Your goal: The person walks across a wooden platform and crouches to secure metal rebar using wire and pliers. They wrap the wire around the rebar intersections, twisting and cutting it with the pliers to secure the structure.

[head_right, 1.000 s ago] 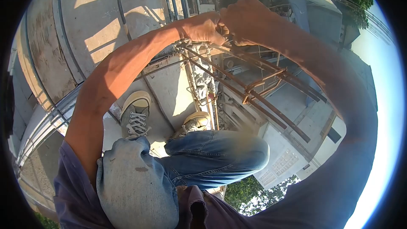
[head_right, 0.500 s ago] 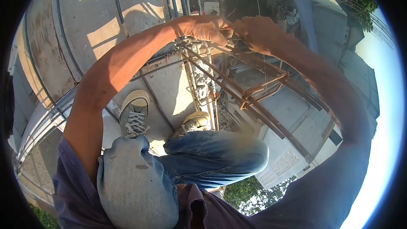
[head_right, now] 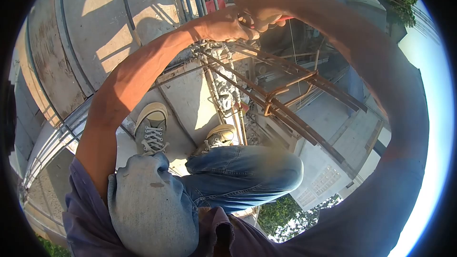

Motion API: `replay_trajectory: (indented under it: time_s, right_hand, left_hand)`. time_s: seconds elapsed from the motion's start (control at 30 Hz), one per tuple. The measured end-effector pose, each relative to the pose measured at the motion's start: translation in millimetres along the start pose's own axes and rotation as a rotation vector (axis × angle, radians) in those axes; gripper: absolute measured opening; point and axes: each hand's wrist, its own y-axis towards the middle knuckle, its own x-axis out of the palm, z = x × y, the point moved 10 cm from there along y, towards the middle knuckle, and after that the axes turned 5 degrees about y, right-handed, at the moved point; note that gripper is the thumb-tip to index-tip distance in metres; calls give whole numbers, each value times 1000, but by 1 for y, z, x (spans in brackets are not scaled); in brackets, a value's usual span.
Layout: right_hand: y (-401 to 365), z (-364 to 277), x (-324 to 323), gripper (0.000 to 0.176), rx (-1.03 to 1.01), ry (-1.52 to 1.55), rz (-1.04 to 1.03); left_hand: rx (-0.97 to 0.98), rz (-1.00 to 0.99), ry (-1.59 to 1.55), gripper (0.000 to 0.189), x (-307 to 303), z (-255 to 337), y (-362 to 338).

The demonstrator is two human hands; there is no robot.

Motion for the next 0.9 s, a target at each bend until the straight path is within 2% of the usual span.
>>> replay_trajectory:
  time_s: [0.03,0.1,0.17,0.23,0.3,0.37,0.4,0.43,0.47,0.5,0.53,0.57,0.6,0.63,0.7,0.73,0.77,0.83,0.87,0.9]
  right_hand:
    - [-13,-15,-11,35,-127,-205,221]
    - [-46,-34,-20,40,-310,-585,674]
    - [-59,-34,-15,45,-339,-863,901]
    - [-48,-19,-11,39,-263,-846,811]
    - [-26,-3,-4,28,-158,-782,623]
    - [-21,-1,0,26,-146,-811,549]
    - [-21,-1,-3,23,-152,-715,531]
    - [-24,-10,-12,20,-154,-620,512]
    - [-17,6,-15,13,-8,-279,309]
    - [-18,6,-19,13,0,-285,312]
    - [-16,10,-16,16,30,-234,239]
    - [-14,11,-12,21,55,-178,163]
    - [-8,10,-9,27,108,-165,24]
    - [-4,6,-19,27,110,-166,30]
    - [-14,27,3,32,368,166,-284]
    - [-15,31,4,38,406,203,-278]
    - [-20,33,7,38,414,206,-279]
    - [-26,16,8,44,218,207,-204]
    - [-30,-5,-11,51,-2,-146,115]
    - [-35,-6,1,51,-4,-143,111]
  left_hand:
    - [3,1,-3,30,-5,-1,-1]
    - [-105,-190,-349,29,3,-12,-2]
    - [-71,-255,-420,29,6,-20,4]
    - [-78,-426,-466,30,18,-15,7]
    - [-124,-348,-433,30,13,-20,3]
    - [-94,-155,-355,31,-2,-12,-2]
    - [-95,-49,-170,30,-12,-8,-7]
    - [-71,36,-155,30,-17,-5,-8]
    - [-70,190,31,33,-24,-2,-10]
    - [-65,349,220,38,-30,12,-17]
    - [13,445,238,45,-27,34,-22]
    - [-15,530,425,45,-20,41,-24]
    - [-75,552,427,40,-21,35,-23]
    - [-134,569,428,37,-22,28,-23]
    - [-110,486,394,38,-26,17,-10]
    - [203,547,410,41,-27,32,-8]
    - [210,543,406,41,-26,16,-2]
    - [-91,-60,-4,33,7,-3,8]
    - [-61,-185,-127,30,11,14,2]
    - [-36,-265,-195,33,15,11,1]
